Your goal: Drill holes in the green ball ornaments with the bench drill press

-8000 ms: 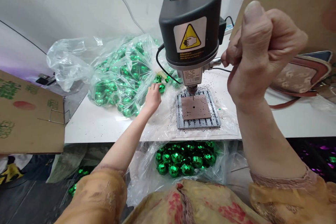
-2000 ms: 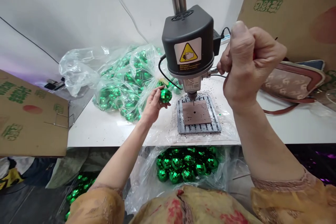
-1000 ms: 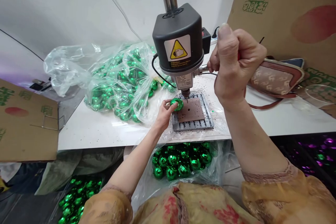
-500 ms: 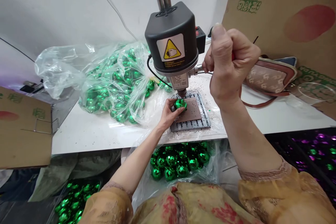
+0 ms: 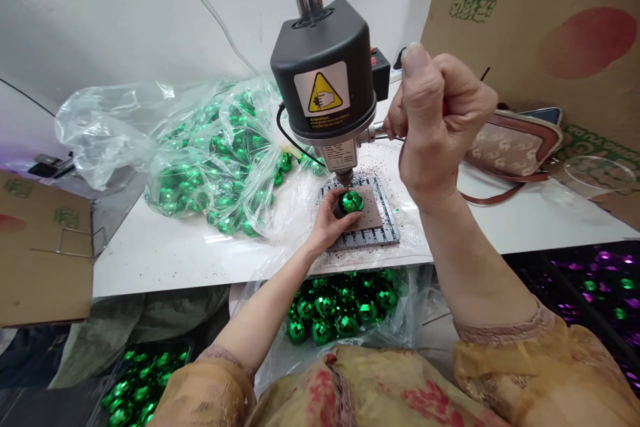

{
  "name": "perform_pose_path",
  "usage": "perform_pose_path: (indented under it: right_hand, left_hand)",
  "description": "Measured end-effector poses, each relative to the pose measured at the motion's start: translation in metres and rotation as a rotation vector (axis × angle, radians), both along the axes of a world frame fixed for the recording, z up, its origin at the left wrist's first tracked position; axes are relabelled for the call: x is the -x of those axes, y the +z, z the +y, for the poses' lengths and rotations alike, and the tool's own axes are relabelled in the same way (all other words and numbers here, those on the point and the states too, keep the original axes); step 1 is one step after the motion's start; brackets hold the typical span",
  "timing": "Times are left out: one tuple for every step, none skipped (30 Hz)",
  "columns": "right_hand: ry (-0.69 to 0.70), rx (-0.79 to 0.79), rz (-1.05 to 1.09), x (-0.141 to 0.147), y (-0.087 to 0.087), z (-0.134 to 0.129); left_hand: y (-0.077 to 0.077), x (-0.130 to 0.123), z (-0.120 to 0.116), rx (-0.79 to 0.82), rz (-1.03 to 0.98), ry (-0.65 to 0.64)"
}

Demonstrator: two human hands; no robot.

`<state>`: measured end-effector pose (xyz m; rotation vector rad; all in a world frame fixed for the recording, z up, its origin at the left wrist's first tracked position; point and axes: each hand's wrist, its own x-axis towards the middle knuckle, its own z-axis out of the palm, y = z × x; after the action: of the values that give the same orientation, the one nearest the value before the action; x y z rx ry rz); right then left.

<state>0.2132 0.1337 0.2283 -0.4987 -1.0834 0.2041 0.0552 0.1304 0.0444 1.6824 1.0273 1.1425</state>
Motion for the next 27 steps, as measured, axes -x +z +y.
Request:
perform_pose_path:
  right_hand:
    - [0.011,-0.017,0.007,0.0,-0.001,0.0]
    - [0.02,-0.029,0.016,0.0,-0.003,0.0]
    - [0.021,-0.04,0.026,0.0,-0.005,0.0]
    - [0.014,-0.052,0.036,0.001,-0.008,0.0]
    - [0.001,-0.064,0.048,0.002,-0.011,-0.001]
    - [-0.011,-0.079,0.059,0.002,-0.014,-0.001]
    - [-0.018,-0.093,0.068,0.003,-0.017,-0.002]
    - [-0.018,-0.108,0.077,0.004,-0.021,-0.002]
    - [-0.015,-0.119,0.084,0.005,-0.024,-0.002]
    - [-0.012,-0.127,0.09,0.005,-0.027,-0.002]
    - [-0.014,-0.135,0.09,0.005,-0.03,-0.002]
    - [-0.024,-0.139,0.086,0.005,-0.033,-0.002]
    - [-0.04,-0.139,0.079,0.005,-0.035,-0.001]
    - [-0.053,-0.141,0.069,0.005,-0.037,-0.001]
    - [-0.062,-0.147,0.059,0.004,-0.039,0.0]
    - [-0.067,-0.157,0.052,0.004,-0.04,0.0]
    - [-0.071,-0.166,0.05,0.004,-0.041,0.001]
    - [-0.075,-0.174,0.051,0.004,-0.042,0.002]
    - [-0.077,-0.178,0.051,0.003,-0.043,0.003]
    - [-0.079,-0.182,0.053,0.003,-0.044,0.003]
    - [-0.077,-0.188,0.055,0.004,-0.045,0.004]
    - [-0.072,-0.2,0.058,0.004,-0.046,0.004]
    - [-0.065,-0.215,0.06,0.004,-0.047,0.004]
    - [-0.058,-0.229,0.058,0.003,-0.048,0.004]
    - [-0.053,-0.239,0.055,0.003,-0.049,0.003]
    - [-0.053,-0.241,0.05,0.003,-0.05,0.003]
    - [-0.052,-0.239,0.043,0.003,-0.051,0.002]
  left_hand:
    - [-0.001,0.0,0.0,0.0,0.001,0.0]
    - [-0.001,0.0,0.0,0.001,0.001,0.001]
    - [-0.002,0.0,0.0,0.002,0.0,0.004]
    - [-0.002,0.0,0.0,0.006,0.001,0.004]
    - [-0.003,0.001,0.0,0.01,0.004,0.004]
    - [-0.004,0.001,0.001,0.012,0.007,0.004]
    - [-0.004,0.001,0.001,0.011,0.012,0.005]
    - [-0.004,0.001,0.001,0.009,0.014,0.007]
    - [-0.005,0.001,0.001,0.006,0.017,0.009]
    - [-0.005,0.001,0.001,0.003,0.022,0.011]
    - [-0.006,0.001,0.002,0.004,0.026,0.012]
    - [-0.006,0.001,0.002,0.005,0.029,0.013]
    - [-0.006,0.001,0.002,0.007,0.028,0.013]
    - [-0.007,0.001,0.002,0.008,0.023,0.013]
    - [-0.007,0.001,0.002,0.007,0.014,0.011]
    - [-0.007,0.001,0.001,0.005,0.003,0.01]
    - [-0.008,0.001,0.001,0.004,-0.007,0.007]
    - [-0.008,0.001,0.001,0.003,-0.014,0.004]
    - [-0.008,0.001,0.0,0.005,-0.019,0.001]
    - [-0.008,0.0,0.0,0.008,-0.022,0.0]
    - [-0.008,0.0,0.0,0.012,-0.023,-0.002]
    - [-0.008,0.001,0.0,0.016,-0.022,-0.004]
    - [-0.008,0.001,0.0,0.02,-0.02,-0.004]
    - [-0.008,0.001,0.0,0.022,-0.017,-0.003]
    - [-0.008,0.001,0.0,0.022,-0.012,-0.001]
    - [-0.008,0.001,0.0,0.02,-0.005,0.001]
    - [-0.009,0.001,0.0,0.018,0.0,0.002]
